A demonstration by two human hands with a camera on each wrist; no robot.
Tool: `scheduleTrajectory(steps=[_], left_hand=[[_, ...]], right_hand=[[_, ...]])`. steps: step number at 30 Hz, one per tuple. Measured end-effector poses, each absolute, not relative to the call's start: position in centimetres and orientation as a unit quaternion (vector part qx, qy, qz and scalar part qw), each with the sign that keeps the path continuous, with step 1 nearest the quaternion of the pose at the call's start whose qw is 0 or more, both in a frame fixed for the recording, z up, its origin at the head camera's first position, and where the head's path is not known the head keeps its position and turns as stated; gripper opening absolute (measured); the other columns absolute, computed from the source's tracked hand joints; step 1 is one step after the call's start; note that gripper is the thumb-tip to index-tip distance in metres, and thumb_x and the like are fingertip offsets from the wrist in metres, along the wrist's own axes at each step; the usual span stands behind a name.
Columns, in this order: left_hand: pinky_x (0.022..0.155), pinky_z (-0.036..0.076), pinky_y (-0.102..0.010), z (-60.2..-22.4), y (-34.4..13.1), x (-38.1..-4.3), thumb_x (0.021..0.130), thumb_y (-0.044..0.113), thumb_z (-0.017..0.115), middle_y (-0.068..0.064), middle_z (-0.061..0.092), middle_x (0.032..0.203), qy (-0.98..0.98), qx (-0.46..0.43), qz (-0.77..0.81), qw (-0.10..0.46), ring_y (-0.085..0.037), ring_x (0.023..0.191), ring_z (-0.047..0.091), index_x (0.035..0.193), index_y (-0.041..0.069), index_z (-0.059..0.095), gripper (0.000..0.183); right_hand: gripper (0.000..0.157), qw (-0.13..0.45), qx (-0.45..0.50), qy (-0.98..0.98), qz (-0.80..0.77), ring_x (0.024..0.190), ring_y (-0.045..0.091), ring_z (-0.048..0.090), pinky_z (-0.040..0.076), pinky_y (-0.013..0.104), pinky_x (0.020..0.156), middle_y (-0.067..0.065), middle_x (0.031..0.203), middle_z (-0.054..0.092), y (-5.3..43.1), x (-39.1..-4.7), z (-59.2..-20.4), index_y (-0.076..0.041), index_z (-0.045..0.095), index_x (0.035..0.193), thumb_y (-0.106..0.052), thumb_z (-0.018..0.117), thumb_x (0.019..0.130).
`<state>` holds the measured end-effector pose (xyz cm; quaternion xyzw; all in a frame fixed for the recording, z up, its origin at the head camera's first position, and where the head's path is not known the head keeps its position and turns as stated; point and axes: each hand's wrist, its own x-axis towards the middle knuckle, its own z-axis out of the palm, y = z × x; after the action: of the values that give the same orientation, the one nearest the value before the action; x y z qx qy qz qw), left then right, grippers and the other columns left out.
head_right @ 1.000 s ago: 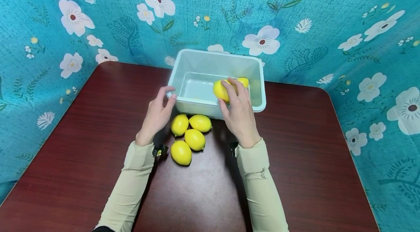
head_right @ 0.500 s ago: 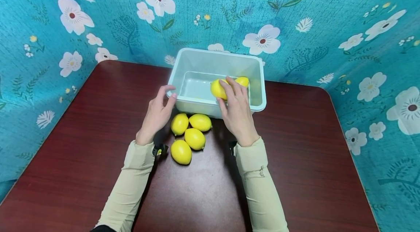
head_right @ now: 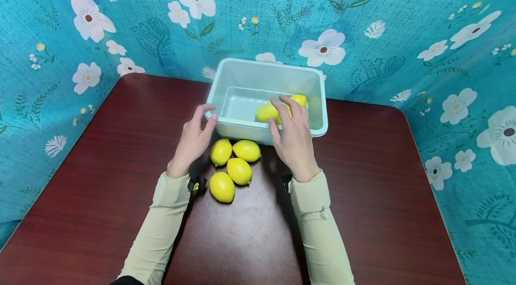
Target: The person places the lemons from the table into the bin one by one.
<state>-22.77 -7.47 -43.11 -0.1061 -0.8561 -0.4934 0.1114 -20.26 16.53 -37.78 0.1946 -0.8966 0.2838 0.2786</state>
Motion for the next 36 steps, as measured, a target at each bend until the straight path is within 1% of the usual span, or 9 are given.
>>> scheduleTrajectory(steps=[5,9,12,19,26,32,36], left_hand=[[0.062,0.042,-0.03,-43.1,-7.5,-22.8,0.092,0.048,0.037,-0.001,0.053,0.075,-0.858,-0.107,-0.489,0.116,-0.016,0.067,0.049,0.122,0.02,0.044,0.041],[0.063,0.042,-0.03,-43.1,-7.4,-22.8,0.092,0.048,0.037,0.0,0.054,0.076,-0.859,-0.105,-0.487,0.117,-0.015,0.069,0.05,0.122,0.021,0.044,0.042],[0.064,0.042,-0.029,-43.1,-7.4,-22.8,0.092,0.048,0.037,0.001,0.054,0.077,-0.86,-0.103,-0.486,0.117,-0.014,0.07,0.05,0.122,0.022,0.044,0.04],[0.062,0.042,-0.029,-43.1,-7.4,-22.8,0.091,0.049,0.037,0.001,0.051,0.073,-0.861,-0.099,-0.485,0.12,-0.013,0.067,0.048,0.121,0.028,0.043,0.037],[0.061,0.041,-0.029,-43.0,-7.4,-22.8,0.092,0.048,0.037,0.0,0.05,0.071,-0.86,-0.101,-0.485,0.119,-0.014,0.066,0.047,0.123,0.022,0.043,0.04],[0.061,0.041,-0.03,-43.1,-7.4,-22.9,0.092,0.048,0.037,-0.002,0.05,0.071,-0.86,-0.102,-0.486,0.116,-0.016,0.066,0.047,0.122,0.027,0.042,0.038],[0.061,0.041,-0.029,-43.2,-7.3,-22.9,0.092,0.048,0.037,-0.001,0.05,0.072,-0.859,-0.1,-0.488,0.117,-0.015,0.066,0.047,0.122,0.028,0.043,0.037]], right_hand=[[0.04,0.298,0.192,-0.888,0.293,0.114,0.029,0.041,0.033,0.042,0.093,0.011,0.126,0.049,16.5,-19.7,-37.8,-0.008,0.054,0.122,-0.013,0.061,0.083],[0.038,0.302,0.19,-0.885,0.299,0.113,0.029,0.042,0.033,0.043,0.092,0.01,0.124,0.05,16.5,-19.4,-37.6,-0.008,0.055,0.12,-0.012,0.061,0.083],[0.039,0.299,0.186,-0.886,0.302,0.112,0.028,0.042,0.034,0.042,0.092,0.009,0.124,0.05,16.5,-19.2,-37.5,-0.009,0.055,0.121,-0.012,0.062,0.082],[0.04,0.297,0.193,-0.882,0.311,0.111,0.027,0.043,0.035,0.042,0.09,0.009,0.123,0.05,16.2,-18.4,-37.2,-0.01,0.056,0.12,-0.011,0.063,0.081],[0.041,0.299,0.207,-0.879,0.308,0.11,0.026,0.044,0.036,0.039,0.088,0.008,0.124,0.05,15.9,-17.7,-37.0,-0.009,0.055,0.121,-0.012,0.063,0.081],[0.041,0.304,0.214,-0.877,0.304,0.109,0.026,0.044,0.036,0.037,0.087,0.009,0.124,0.05,15.8,-17.4,-36.9,-0.01,0.055,0.121,-0.014,0.062,0.081],[0.04,0.302,0.217,-0.877,0.304,0.109,0.027,0.044,0.036,0.038,0.089,0.009,0.124,0.05,15.6,-17.0,-36.8,-0.009,0.055,0.121,-0.016,0.061,0.082]])
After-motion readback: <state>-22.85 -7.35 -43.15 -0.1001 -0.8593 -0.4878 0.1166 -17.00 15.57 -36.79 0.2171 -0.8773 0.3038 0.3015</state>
